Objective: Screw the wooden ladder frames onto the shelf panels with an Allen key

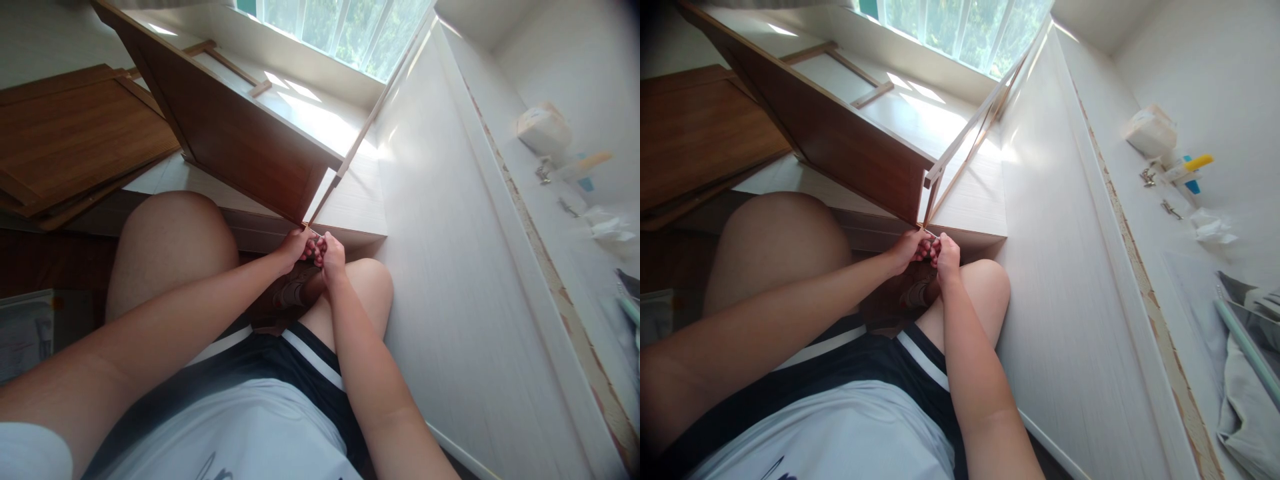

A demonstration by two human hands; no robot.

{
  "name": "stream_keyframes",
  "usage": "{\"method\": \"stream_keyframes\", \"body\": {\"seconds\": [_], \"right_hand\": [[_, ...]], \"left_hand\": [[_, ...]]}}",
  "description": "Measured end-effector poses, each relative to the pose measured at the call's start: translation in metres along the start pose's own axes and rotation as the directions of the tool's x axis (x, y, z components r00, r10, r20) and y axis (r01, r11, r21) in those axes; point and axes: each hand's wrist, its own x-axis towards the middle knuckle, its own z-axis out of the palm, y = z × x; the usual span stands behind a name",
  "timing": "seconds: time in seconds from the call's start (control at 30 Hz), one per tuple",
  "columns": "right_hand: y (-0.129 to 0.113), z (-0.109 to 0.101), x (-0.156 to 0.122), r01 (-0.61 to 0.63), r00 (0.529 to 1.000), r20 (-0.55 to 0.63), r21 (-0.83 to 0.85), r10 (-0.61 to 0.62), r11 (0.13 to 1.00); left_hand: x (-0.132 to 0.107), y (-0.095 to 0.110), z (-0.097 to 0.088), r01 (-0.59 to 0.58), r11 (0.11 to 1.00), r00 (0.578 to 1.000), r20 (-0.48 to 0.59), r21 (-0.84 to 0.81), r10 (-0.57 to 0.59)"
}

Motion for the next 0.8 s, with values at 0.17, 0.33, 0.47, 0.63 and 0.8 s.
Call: {"method": "stream_keyframes", "body": {"seconds": [0.17, 0.33, 0.47, 0.63, 0.8], "right_hand": [[-0.0006, -0.0005, 0.0009, -0.029, 0.999, 0.015, 0.025, 0.028, 0.999], [0.0004, 0.0001, 0.0022, 0.005, 0.999, 0.035, 0.051, -0.006, 0.999], [0.0, 0.0008, 0.0033, -0.007, 0.999, 0.033, 0.06, 0.005, 0.998], [-0.0009, 0.0005, 0.0036, -0.061, 0.997, 0.047, 0.078, 0.057, 0.995], [0.0037, 0.0016, 0.0029, 0.026, 0.999, -0.037, -0.031, -0.027, 0.999]], "left_hand": [[-0.0009, 0.0012, -0.0002, 0.001, 1.0, 1.0, 0.003, 0.004, -0.001], [-0.0008, 0.0009, 0.0, 0.0, 1.0, 1.0, 0.0, 0.003, 0.0], [-0.0007, 0.0003, 0.0005, -0.003, 1.0, 1.0, -0.003, -0.007, 0.003], [-0.0001, 0.0001, 0.0001, 0.003, 1.0, 1.0, 0.001, -0.025, -0.003], [0.0001, -0.0009, -0.001, 0.003, 0.999, 1.0, 0.0, -0.053, -0.003]]}}
